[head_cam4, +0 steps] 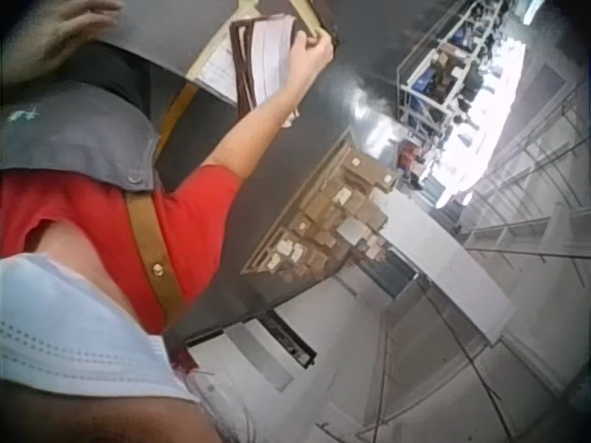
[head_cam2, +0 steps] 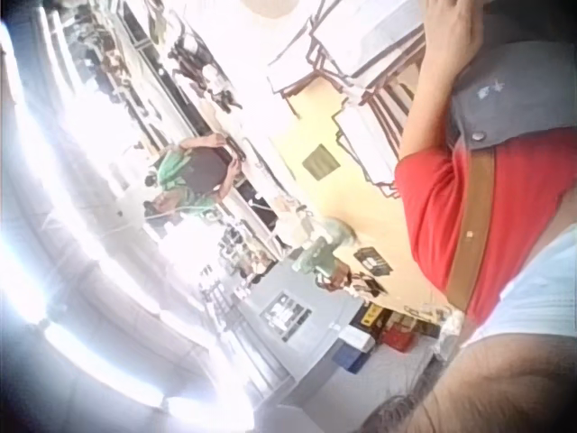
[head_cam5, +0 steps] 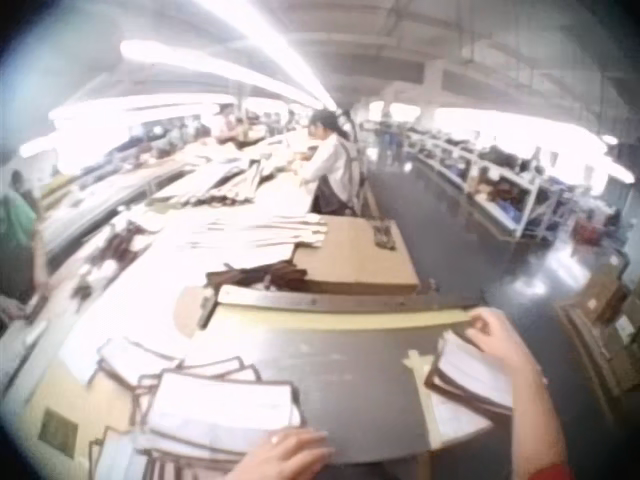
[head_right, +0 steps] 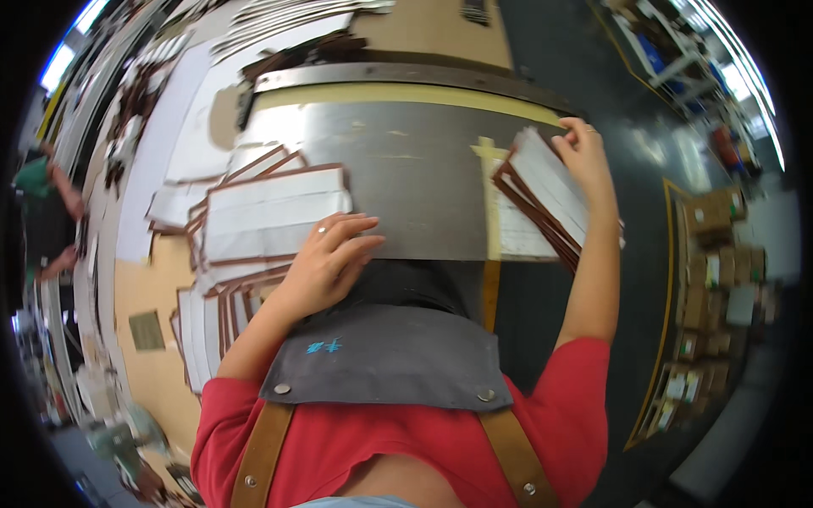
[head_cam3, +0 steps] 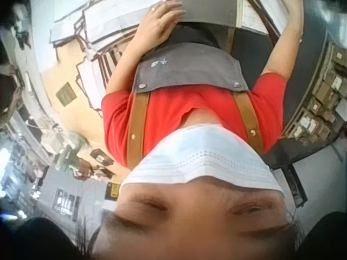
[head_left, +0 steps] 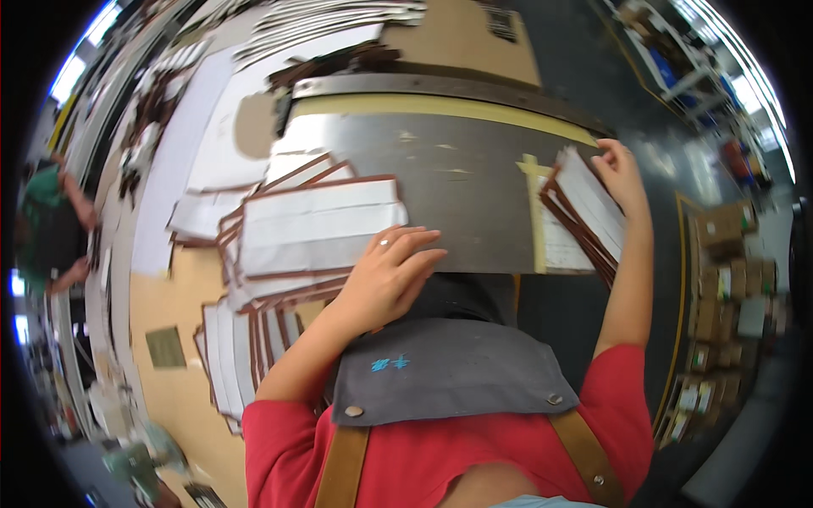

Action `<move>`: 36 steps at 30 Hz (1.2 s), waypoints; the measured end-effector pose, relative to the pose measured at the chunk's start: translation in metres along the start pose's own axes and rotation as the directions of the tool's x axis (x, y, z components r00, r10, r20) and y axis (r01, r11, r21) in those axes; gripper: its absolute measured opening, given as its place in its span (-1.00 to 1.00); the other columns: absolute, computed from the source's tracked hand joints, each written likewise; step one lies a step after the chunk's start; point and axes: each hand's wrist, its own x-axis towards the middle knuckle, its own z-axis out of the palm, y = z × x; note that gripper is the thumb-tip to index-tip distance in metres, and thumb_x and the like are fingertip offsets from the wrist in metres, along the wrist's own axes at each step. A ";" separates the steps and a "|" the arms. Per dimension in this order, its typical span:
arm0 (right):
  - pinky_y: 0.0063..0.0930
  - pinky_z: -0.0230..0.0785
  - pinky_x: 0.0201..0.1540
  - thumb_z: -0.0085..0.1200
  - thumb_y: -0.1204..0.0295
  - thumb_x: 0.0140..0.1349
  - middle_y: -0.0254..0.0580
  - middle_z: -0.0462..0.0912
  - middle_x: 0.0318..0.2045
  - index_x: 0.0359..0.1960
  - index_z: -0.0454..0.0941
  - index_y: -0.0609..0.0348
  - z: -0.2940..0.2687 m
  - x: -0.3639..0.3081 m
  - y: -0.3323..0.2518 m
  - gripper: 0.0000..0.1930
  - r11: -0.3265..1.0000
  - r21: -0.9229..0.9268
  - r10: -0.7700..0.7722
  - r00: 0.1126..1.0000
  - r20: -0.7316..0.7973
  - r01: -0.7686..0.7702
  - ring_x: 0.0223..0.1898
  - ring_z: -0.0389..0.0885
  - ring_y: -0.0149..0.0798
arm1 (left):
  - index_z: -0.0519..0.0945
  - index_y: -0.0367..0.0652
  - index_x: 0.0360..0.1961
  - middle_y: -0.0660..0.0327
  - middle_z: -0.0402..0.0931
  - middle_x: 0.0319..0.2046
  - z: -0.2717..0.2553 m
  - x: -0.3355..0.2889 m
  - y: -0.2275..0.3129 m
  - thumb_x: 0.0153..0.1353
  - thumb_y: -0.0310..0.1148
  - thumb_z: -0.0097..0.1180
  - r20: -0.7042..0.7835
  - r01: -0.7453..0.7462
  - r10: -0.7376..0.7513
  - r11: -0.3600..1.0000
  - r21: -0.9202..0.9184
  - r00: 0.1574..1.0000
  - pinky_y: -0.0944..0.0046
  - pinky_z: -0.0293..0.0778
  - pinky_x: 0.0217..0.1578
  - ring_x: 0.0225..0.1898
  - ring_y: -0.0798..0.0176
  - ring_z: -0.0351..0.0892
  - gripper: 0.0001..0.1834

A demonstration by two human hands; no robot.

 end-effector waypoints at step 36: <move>-0.23 0.34 0.02 -0.04 0.38 0.22 -0.09 0.51 -0.05 -0.05 0.47 0.17 0.148 0.041 -0.119 -0.72 0.911 -0.153 -0.374 0.924 0.080 0.382 -0.02 0.47 -0.05 | 0.36 0.00 0.13 0.03 0.27 0.19 -0.022 0.091 -0.179 0.27 -0.19 -0.11 0.013 0.198 -0.249 0.803 0.563 0.969 0.01 0.20 0.15 0.20 -0.16 0.25 -0.59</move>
